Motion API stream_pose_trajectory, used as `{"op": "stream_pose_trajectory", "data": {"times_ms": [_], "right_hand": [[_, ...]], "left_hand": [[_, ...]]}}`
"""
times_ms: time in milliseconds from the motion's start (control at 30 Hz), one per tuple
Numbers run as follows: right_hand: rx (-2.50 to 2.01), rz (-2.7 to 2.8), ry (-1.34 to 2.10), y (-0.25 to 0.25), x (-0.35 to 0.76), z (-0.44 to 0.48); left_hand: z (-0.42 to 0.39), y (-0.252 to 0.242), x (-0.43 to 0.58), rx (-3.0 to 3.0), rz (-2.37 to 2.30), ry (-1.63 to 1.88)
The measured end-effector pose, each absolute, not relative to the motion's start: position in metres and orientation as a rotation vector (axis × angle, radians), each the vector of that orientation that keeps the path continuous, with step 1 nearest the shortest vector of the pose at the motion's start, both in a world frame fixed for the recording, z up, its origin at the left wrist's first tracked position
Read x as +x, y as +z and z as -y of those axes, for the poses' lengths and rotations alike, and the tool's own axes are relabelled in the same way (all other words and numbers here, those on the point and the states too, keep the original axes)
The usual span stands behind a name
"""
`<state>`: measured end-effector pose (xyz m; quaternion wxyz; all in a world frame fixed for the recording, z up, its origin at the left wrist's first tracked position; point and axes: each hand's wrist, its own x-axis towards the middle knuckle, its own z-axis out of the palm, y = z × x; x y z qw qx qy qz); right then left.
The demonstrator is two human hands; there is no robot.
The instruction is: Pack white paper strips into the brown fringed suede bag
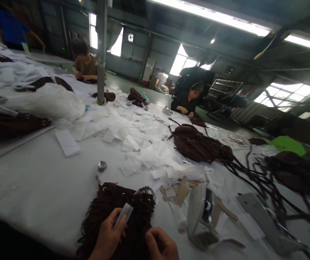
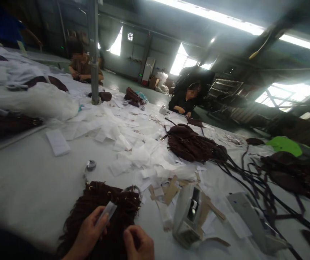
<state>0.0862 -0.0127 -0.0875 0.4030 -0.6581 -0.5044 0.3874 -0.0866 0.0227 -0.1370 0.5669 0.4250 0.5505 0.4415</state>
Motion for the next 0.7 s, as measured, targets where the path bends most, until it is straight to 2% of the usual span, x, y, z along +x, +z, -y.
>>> {"op": "stream_pose_trajectory", "data": {"times_ms": [167,400,700], "right_hand": [[-1.486,1.575,1.186,-0.060,0.042,-0.026],[-1.783,1.671,0.931,-0.085,0.029,-0.050],[-2.125,1.521,0.857,-0.087,0.019,-0.056]], "left_hand": [[-0.024,-0.140,-0.089,1.098,-1.306,1.000],[-0.024,-0.141,-0.090,1.208,-1.317,1.067],[-0.022,-0.147,-0.088,1.262,-1.369,1.063]]}}
